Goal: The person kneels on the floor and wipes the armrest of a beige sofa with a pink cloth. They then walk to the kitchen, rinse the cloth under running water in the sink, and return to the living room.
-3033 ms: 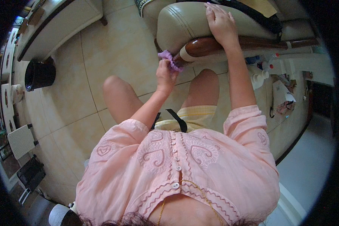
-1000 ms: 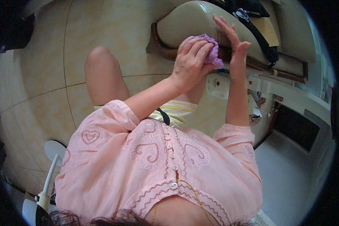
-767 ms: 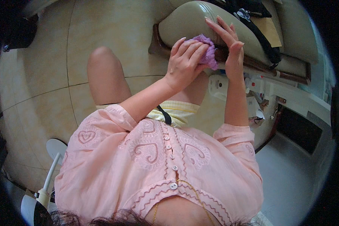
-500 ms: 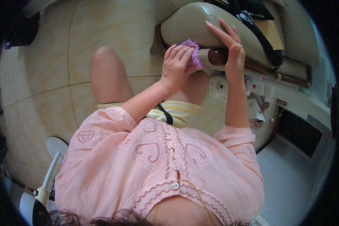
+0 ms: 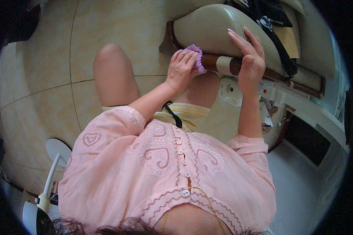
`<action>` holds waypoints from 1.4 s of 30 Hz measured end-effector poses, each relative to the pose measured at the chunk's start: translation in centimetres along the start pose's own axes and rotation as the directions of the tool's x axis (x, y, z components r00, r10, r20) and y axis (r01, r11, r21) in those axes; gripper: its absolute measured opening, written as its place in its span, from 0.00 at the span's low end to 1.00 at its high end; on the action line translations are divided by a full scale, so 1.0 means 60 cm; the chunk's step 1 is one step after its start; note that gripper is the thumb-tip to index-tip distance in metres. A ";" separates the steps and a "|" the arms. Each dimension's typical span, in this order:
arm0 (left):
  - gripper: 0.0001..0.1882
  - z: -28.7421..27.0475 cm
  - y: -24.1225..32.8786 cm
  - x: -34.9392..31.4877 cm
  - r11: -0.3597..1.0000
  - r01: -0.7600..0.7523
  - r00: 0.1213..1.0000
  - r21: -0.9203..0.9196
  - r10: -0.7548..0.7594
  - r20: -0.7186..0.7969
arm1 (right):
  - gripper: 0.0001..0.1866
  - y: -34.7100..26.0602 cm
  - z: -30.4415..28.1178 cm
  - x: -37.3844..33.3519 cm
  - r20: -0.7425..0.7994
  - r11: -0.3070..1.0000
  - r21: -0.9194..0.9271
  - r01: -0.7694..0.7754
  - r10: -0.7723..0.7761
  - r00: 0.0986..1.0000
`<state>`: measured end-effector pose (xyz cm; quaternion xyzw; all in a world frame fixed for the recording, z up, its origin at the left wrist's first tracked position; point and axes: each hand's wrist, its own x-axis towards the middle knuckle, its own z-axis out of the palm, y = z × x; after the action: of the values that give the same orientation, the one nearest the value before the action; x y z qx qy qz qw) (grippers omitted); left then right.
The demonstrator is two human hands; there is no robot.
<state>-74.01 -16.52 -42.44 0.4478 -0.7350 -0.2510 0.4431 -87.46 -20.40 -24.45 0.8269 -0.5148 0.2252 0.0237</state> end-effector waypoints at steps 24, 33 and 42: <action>0.22 0.127 -0.197 -0.038 0.999 0.039 0.985 -0.019 -0.035 0.168 | 0.25 0.024 -0.005 -0.005 -0.055 1.000 -0.010 0.023 -0.024 0.998; 0.27 0.033 -0.018 0.007 0.986 0.072 0.997 -0.151 -0.072 0.006 | 0.23 0.033 0.002 -0.003 -0.088 0.996 -0.063 0.066 -0.071 0.994; 0.28 -0.023 0.083 0.059 0.974 -0.007 0.997 -0.227 -0.010 -0.075 | 0.22 0.025 0.008 -0.004 -0.094 0.996 -0.062 0.060 -0.066 0.993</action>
<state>-75.73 -17.21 -36.46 0.4039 -0.6839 -0.3164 0.5187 -88.67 -21.00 -25.26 0.8299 -0.4931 0.2485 0.0802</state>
